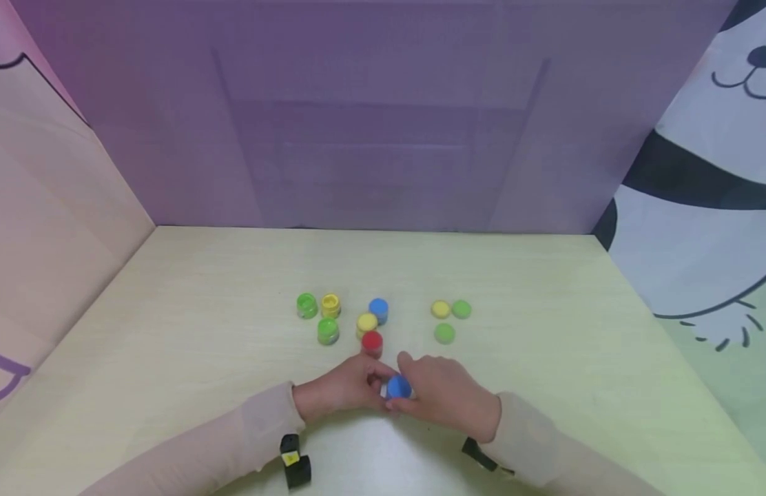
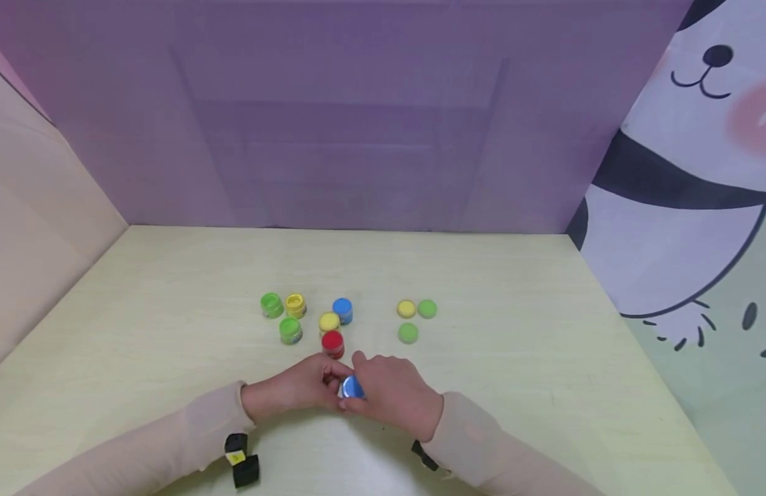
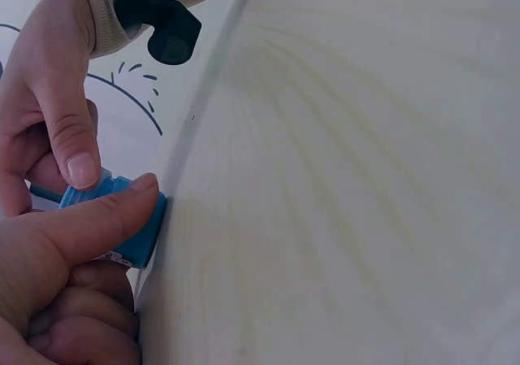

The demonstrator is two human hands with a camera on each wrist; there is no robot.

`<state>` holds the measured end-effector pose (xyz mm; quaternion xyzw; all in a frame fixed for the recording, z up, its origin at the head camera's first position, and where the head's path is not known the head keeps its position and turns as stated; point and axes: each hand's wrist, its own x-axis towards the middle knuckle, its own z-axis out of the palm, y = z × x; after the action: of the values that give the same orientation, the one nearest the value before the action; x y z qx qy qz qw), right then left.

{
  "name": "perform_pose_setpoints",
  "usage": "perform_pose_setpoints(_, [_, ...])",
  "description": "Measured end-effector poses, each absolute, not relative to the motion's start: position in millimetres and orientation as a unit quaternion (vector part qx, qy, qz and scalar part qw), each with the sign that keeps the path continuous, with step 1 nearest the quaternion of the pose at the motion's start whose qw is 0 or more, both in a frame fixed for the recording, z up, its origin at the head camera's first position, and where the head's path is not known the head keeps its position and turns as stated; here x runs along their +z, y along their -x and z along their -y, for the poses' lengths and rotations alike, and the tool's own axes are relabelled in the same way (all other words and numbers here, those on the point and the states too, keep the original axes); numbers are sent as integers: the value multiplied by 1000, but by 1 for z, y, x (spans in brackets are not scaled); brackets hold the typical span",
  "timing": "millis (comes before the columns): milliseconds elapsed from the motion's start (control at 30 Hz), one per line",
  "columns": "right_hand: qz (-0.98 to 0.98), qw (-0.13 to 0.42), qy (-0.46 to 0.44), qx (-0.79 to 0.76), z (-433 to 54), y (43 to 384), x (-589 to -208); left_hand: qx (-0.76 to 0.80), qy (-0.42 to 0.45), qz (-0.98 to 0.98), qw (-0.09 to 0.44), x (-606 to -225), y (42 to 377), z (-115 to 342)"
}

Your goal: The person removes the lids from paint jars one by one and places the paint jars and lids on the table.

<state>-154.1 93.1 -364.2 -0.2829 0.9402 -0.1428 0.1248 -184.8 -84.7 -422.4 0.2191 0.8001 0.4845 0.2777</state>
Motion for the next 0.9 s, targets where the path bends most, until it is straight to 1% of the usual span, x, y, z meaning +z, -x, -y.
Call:
perform_pose_setpoints(133, [-937,121,298,-139,-94,155,-364,482,-224,-799,282,-422,185,85])
perform_pose_setpoints(300, [-929,130,312,-147,-96,157,-363,482,-224,-798,285,-422,185,86])
perform_pose_setpoints(800, [-927,130,319,-151,-101,157,-360,480,-232,-800,275,-421,185,86])
perform_pose_setpoints(900, [-927,126,319,-154,-104,157,-360,483,-225,-798,281,-421,184,86])
